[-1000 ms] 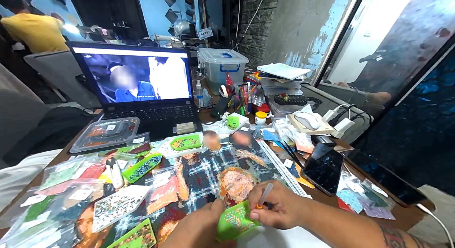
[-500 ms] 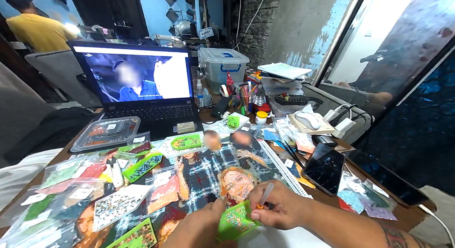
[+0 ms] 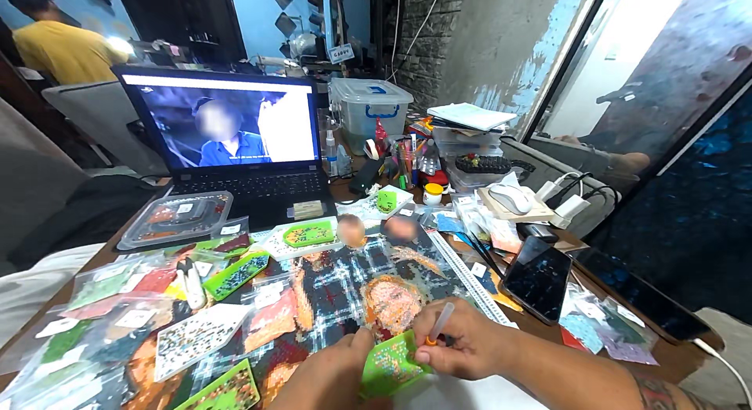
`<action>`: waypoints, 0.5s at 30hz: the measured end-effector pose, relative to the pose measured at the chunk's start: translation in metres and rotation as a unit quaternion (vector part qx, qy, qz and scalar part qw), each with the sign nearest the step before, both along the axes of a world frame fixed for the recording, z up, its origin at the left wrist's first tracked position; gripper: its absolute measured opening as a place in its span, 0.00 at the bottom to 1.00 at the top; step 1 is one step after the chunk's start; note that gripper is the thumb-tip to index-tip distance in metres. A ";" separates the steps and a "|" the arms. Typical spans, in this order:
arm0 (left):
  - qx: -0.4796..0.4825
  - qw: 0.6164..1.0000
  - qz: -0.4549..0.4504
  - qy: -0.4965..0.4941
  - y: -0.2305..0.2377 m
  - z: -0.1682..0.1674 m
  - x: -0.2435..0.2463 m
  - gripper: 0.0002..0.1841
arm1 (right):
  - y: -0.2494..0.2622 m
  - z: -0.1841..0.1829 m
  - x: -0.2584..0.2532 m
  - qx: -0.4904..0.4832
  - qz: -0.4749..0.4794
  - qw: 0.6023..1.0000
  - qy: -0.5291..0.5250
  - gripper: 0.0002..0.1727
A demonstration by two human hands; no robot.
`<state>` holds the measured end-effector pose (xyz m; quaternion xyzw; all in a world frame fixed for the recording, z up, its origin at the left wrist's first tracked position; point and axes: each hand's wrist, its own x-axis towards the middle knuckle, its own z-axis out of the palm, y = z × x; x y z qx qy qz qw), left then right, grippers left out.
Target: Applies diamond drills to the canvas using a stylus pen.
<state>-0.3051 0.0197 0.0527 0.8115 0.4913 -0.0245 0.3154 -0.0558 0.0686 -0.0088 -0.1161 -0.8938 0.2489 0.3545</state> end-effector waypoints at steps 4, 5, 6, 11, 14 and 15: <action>-0.002 1.000 -0.002 0.000 0.000 0.001 0.000 0.31 | 0.000 0.000 0.000 0.001 0.000 1.000 0.001 0.15; -0.003 1.000 -0.002 0.001 0.000 0.001 0.000 0.31 | 0.000 0.000 0.000 0.001 0.001 1.000 0.001 0.15; -0.003 1.000 -0.002 0.001 0.000 0.001 0.000 0.31 | 0.000 0.000 0.000 0.000 0.002 1.000 0.002 0.15; 0.000 1.000 -0.005 0.006 0.000 0.000 0.000 0.30 | 0.000 0.000 0.000 -0.002 0.002 1.000 0.003 0.15; -0.005 1.000 -0.001 0.004 0.000 0.001 0.000 0.30 | 0.000 0.000 0.000 0.000 0.002 1.000 0.001 0.15; -0.005 1.000 0.001 0.002 0.000 0.001 0.001 0.30 | 0.000 0.000 0.000 0.000 0.002 1.000 0.002 0.15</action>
